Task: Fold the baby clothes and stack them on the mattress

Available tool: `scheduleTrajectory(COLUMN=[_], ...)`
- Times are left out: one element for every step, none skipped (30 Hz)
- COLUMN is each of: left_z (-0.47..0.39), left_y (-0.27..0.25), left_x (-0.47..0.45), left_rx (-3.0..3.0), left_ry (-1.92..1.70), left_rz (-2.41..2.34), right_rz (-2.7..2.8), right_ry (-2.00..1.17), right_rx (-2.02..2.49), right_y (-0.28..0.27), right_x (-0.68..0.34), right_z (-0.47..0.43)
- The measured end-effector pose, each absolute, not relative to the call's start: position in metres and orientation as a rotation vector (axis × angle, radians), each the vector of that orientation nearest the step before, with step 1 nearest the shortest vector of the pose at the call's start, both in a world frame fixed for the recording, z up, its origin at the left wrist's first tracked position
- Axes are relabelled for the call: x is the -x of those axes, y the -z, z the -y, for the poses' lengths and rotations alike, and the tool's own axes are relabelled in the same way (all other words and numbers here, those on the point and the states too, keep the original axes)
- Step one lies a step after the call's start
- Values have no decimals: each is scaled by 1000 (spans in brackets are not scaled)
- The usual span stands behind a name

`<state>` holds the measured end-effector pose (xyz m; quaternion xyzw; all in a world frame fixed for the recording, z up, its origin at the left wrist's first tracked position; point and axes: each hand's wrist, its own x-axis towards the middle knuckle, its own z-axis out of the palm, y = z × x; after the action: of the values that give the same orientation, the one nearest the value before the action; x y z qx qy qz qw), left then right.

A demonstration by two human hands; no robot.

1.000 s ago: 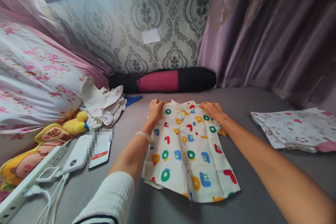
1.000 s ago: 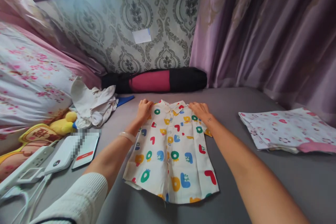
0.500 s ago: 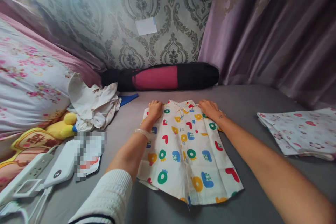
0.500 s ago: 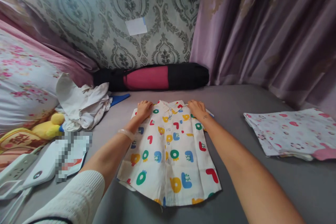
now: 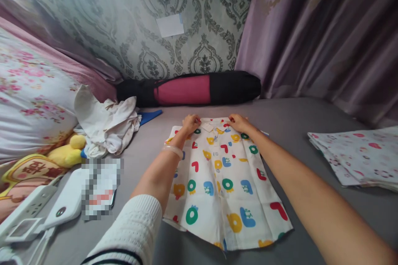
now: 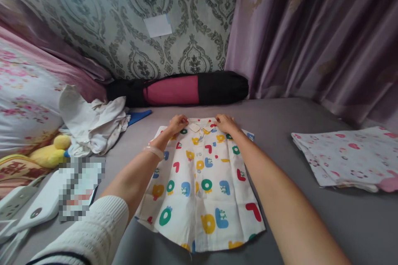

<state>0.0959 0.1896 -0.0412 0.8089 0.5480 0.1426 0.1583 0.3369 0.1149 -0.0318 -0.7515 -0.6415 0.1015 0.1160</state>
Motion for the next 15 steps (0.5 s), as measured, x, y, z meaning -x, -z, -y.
scheduleTrajectory(left_z=[-188, -186, -184, -184, -184, -184, -185, -187, -188, -190, -190, -190, -190, -188, -186], left_y=[43, 44, 44, 43, 42, 39, 35, 31, 27, 23, 20, 18, 16, 15, 15], left_x=[-95, -95, -93, -91, -87, -83, -76, -69, -59, -49, -37, -25, -12, 2, 15], left_rx=[-2359, -2400, -2427, -2437, -2427, -2394, -2352, -2299, -2243, -2210, -2185, -2149, -2085, -2014, -1949], left_ry=[-465, -509, -525, -505, -461, -404, -349, -295, -257, -236, -229, -225, -222, -245, -282], left_rz=[-1576, -1582, -1589, -1595, -1613, -1642, -1673, -1702, -1720, -1730, -1736, -1743, -1741, -1735, -1716], right_rz=[1906, 1926, 1932, 1920, 1899, 1870, 1832, 1799, 1762, 1716, 1673, 1614, 1548, 1489, 1413], right_ry=[-246, -200, -173, -171, -196, -242, -305, -381, -456, -525, -594, -656, -713, -772, -817], right_rx=[2179, 2162, 2160, 2176, 2207, 2248, 2292, 2322, 2334, 2327, 2300, 2277, 2265, 2257, 2259], right_y=[34, 35, 35, 34, 32, 30, 27, 24, 22, 20, 19, 19, 19, 19, 19], right_x=[-337, -338, -341, -344, -350, -358, -367, -377, -389, -400, -411, -421, -430, -438, -445], right_z=[-113, -111, -108, -106, -103, -100, -97, -93, -88, -83, -76, -69, -61, -52, -44])
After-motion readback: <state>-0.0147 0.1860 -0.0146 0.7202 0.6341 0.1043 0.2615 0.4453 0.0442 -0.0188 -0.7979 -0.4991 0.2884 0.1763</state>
